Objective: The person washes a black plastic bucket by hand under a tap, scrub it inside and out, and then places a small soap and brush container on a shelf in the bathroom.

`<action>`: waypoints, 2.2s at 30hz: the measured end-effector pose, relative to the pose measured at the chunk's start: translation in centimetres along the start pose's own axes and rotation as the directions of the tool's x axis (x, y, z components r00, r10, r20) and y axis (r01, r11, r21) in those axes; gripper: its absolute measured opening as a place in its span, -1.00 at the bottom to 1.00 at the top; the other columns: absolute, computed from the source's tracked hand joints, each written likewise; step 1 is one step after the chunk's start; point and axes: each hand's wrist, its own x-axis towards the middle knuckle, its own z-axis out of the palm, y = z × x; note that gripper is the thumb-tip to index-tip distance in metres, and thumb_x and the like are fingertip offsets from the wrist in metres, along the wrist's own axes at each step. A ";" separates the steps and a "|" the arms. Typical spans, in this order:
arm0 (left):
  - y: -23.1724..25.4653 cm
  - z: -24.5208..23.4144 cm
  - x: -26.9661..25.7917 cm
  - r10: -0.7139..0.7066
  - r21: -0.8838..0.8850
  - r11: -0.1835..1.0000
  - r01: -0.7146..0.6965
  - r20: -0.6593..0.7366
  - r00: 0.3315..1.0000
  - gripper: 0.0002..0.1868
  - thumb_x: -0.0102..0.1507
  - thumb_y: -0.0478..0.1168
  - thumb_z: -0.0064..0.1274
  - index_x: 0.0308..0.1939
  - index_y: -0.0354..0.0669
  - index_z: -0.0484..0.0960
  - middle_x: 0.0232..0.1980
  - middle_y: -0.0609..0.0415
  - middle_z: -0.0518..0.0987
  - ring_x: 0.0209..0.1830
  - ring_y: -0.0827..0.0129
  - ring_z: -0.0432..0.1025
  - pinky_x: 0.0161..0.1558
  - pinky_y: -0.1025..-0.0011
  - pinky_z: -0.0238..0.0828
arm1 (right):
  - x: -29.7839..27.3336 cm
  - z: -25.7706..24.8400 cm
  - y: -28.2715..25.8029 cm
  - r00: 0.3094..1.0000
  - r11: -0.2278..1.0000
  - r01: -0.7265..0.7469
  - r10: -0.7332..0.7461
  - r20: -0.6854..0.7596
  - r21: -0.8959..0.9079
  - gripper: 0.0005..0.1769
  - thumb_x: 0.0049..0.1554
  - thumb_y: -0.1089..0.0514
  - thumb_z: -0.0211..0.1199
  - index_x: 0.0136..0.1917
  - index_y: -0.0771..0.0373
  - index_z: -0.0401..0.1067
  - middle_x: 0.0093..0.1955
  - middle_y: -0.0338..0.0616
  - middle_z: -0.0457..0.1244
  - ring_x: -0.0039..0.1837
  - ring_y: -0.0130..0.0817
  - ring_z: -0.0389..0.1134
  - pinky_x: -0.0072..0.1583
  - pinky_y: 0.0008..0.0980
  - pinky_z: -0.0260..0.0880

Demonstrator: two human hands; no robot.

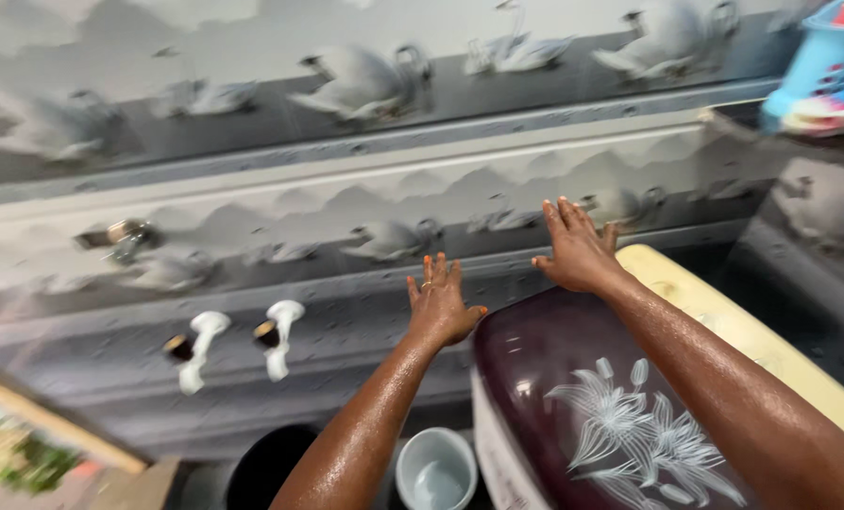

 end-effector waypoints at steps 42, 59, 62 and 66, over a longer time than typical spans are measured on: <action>-57.2 7.7 -26.8 -0.781 -0.339 0.598 0.727 -0.040 0.624 -0.12 0.13 0.03 0.30 0.46 -0.13 0.30 0.57 -0.01 0.23 0.66 0.04 -0.09 0.53 0.04 -0.05 | -0.8 42.5 -53.6 0.809 0.777 0.410 -0.552 0.202 0.478 -0.09 0.09 -0.09 0.31 0.60 0.01 0.02 0.55 0.00 0.11 0.54 0.01 0.13 0.43 0.15 0.18; -68.2 9.5 -24.5 -0.663 -0.548 0.622 0.560 0.013 0.749 -0.36 0.13 -0.05 0.27 0.28 -0.07 0.55 0.13 -0.15 0.65 0.21 0.00 0.52 0.24 0.20 0.44 | 8.2 33.2 -67.6 0.870 0.854 0.458 -0.488 0.076 0.247 -0.32 0.00 -0.06 0.50 0.32 0.22 0.43 0.08 0.13 0.40 0.14 0.13 0.40 0.17 0.01 0.40; -70.9 12.4 -23.4 -0.702 -0.600 0.549 0.583 0.048 0.711 -0.37 0.12 -0.05 0.30 0.26 -0.10 0.56 0.08 -0.17 0.67 0.16 0.00 0.56 0.20 0.19 0.47 | 9.1 31.2 -66.6 0.773 0.790 0.505 -0.593 0.225 0.347 -0.34 -0.08 0.10 0.52 0.30 0.03 0.48 0.14 0.03 0.40 0.21 0.00 0.42 0.23 -0.08 0.40; -71.0 15.9 -21.0 -0.656 -0.590 0.599 0.541 0.026 0.754 -0.37 0.10 -0.04 0.30 0.22 -0.11 0.56 0.12 -0.13 0.65 0.16 0.00 0.54 0.17 0.18 0.47 | 10.5 30.5 -66.4 0.651 0.703 0.624 -0.710 0.270 0.342 -0.31 -0.18 0.24 0.50 0.24 -0.04 0.48 0.25 -0.15 0.38 0.24 -0.10 0.43 0.23 -0.14 0.41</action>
